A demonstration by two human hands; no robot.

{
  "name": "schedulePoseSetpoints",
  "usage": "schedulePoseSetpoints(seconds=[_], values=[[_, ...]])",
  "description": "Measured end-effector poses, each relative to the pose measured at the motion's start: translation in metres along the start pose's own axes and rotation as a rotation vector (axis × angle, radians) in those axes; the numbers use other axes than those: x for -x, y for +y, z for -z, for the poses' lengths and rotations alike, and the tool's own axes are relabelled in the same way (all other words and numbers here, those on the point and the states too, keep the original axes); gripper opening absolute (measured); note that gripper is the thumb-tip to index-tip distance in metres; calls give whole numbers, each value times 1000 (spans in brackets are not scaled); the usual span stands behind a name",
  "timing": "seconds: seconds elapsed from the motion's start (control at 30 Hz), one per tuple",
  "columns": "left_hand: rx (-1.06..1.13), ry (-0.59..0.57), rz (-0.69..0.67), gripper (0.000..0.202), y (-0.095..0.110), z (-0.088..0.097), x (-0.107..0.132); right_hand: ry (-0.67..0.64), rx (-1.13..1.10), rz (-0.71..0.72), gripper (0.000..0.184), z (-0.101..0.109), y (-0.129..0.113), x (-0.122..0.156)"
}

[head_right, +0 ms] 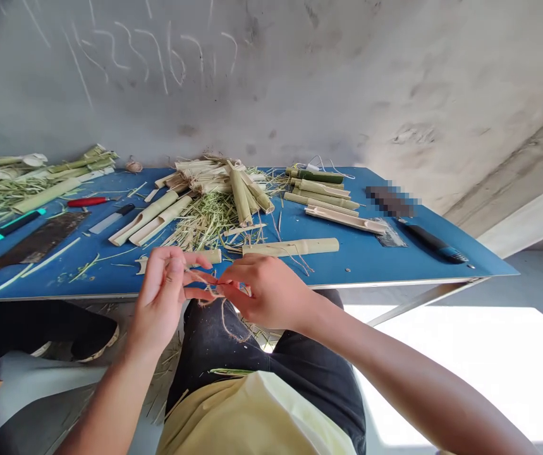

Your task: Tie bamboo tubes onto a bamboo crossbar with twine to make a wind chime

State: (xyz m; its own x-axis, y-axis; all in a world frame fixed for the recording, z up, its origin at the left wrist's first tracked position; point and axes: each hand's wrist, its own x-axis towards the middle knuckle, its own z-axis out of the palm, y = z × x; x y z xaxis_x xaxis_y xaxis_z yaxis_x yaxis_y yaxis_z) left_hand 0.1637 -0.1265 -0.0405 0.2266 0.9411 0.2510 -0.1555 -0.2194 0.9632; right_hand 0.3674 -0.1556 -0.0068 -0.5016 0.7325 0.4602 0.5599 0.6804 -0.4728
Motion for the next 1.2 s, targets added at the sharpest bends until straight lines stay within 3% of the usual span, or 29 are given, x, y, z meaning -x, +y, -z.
schedulePoseSetpoints(seconds=[0.1,0.27,0.5,0.6,0.7,0.8,0.9,1.03,1.2], values=[[-76,-12,26,37,-14,1,3,-21,-13,-48,20,-10,5,2],[-165,-142,166,36,-31,12,8,-49,-5,-72,18,-24,15,2],[-112,-94,107,57,-56,36,24,-56,-5,-71,15,-40,24,-3],[-224,-110,9,45,-64,31,34,-76,-22,-78,16,-47,24,-1],[-292,-51,-93,27,-69,21,39,-76,-13,-90,18,-56,21,3],[-292,-14,-151,26,-72,18,36,-54,28,-117,22,-64,19,7],[-315,2,-178,24,-70,25,32,-71,-3,-150,13,-66,18,9],[-267,142,-45,21,-66,37,34,-137,-28,-202,21,-62,17,13],[-14,257,96,31,-62,49,40,-108,27,-310,19,-70,14,28]])
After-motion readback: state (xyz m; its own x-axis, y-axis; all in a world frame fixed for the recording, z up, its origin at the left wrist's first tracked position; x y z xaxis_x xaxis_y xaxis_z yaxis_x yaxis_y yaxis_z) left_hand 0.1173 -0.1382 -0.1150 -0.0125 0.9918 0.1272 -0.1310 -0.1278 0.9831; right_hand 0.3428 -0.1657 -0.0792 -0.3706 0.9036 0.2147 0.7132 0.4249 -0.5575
